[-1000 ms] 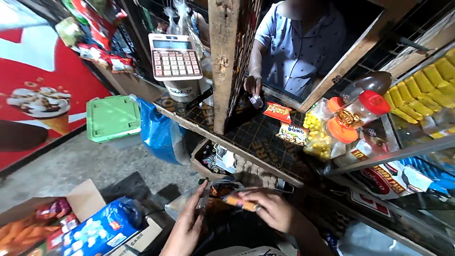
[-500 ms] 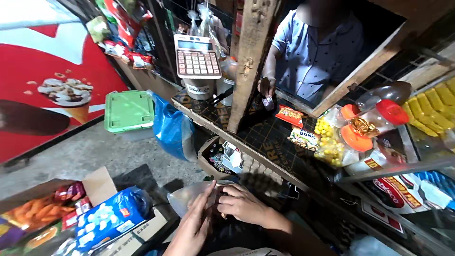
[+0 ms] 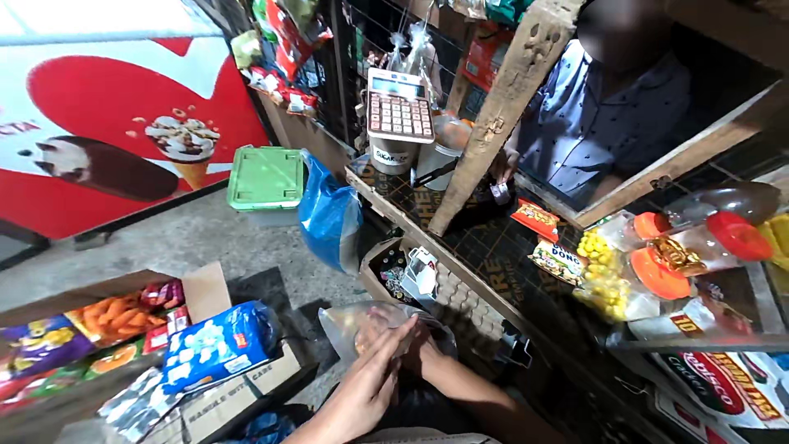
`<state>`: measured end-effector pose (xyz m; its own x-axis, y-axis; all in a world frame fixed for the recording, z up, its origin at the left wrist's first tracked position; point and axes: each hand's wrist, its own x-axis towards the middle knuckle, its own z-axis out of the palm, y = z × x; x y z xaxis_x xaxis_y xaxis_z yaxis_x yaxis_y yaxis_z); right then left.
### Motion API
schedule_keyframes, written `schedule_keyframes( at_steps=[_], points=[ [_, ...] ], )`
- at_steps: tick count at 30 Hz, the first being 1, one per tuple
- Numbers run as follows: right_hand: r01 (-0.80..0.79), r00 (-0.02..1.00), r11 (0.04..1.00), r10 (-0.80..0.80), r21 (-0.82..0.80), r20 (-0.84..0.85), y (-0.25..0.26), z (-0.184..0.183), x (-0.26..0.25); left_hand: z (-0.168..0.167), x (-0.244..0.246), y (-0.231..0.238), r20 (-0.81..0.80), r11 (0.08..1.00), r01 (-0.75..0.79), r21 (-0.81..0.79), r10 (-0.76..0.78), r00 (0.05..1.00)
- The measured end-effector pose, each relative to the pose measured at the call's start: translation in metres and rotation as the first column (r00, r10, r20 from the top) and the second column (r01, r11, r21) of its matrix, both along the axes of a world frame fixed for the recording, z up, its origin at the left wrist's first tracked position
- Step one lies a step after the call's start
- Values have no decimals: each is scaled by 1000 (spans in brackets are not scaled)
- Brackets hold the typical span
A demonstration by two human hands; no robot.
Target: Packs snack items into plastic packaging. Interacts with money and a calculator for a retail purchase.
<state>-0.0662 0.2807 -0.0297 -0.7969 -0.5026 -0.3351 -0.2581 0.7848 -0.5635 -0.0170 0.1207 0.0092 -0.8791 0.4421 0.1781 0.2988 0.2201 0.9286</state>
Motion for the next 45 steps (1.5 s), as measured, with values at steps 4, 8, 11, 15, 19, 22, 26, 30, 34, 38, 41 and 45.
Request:
schedule_keyframes(
  at_steps=[4, 8, 11, 15, 19, 22, 26, 30, 34, 38, 41, 45],
  points=[
    [-107, 989, 994, 108, 13, -102, -13, -83, -17, -4, -1, -1, 16, 1000, 7, 2, -7, 1000],
    [-106, 991, 993, 102, -44, -86, -4, -15, -5, -3, -2, -1, 32, 999, -29, 25, 28, 999],
    [-194, 981, 981, 194, -18, -32, 15, 28, 0, -5, -3, -4, 54, 999, -52, 17, 51, 997],
    [-225, 912, 919, 82, -324, -401, 53, 32, -7, -8, -4, -5, 53, 997, -72, 8, 71, 996],
    [15, 819, 966, -160, -258, -551, 100, 54, -33, -3, -7, -6, 96, 998, -61, -6, 61, 993],
    [232, 719, 972, -143, 41, -680, 149, 67, -64, 1, -9, -7, 132, 998, -64, -13, 65, 989],
    [516, 660, 833, -238, 200, -712, 205, 78, -88, 1, -10, -8, 136, 996, -85, 0, 84, 987],
    [602, 745, 669, -276, 435, -606, 219, 85, -101, -1, -11, -10, 144, 995, -97, 0, 96, 985],
    [589, 791, 611, -304, 529, -531, 220, 86, -113, -2, -11, -13, 151, 994, -112, -4, 111, 982],
    [603, 790, 590, -348, 537, -505, 213, 93, -120, -4, -11, -15, 147, 993, -117, 0, 115, 982],
    [600, 790, 604, -346, 524, -506, 206, 96, -119, -3, -12, -17, 159, 992, -127, 3, 124, 979],
    [595, 789, 641, -352, 484, -503, 200, 97, -114, -1, -14, -18, 179, 993, -119, 0, 117, 977]
  ],
)
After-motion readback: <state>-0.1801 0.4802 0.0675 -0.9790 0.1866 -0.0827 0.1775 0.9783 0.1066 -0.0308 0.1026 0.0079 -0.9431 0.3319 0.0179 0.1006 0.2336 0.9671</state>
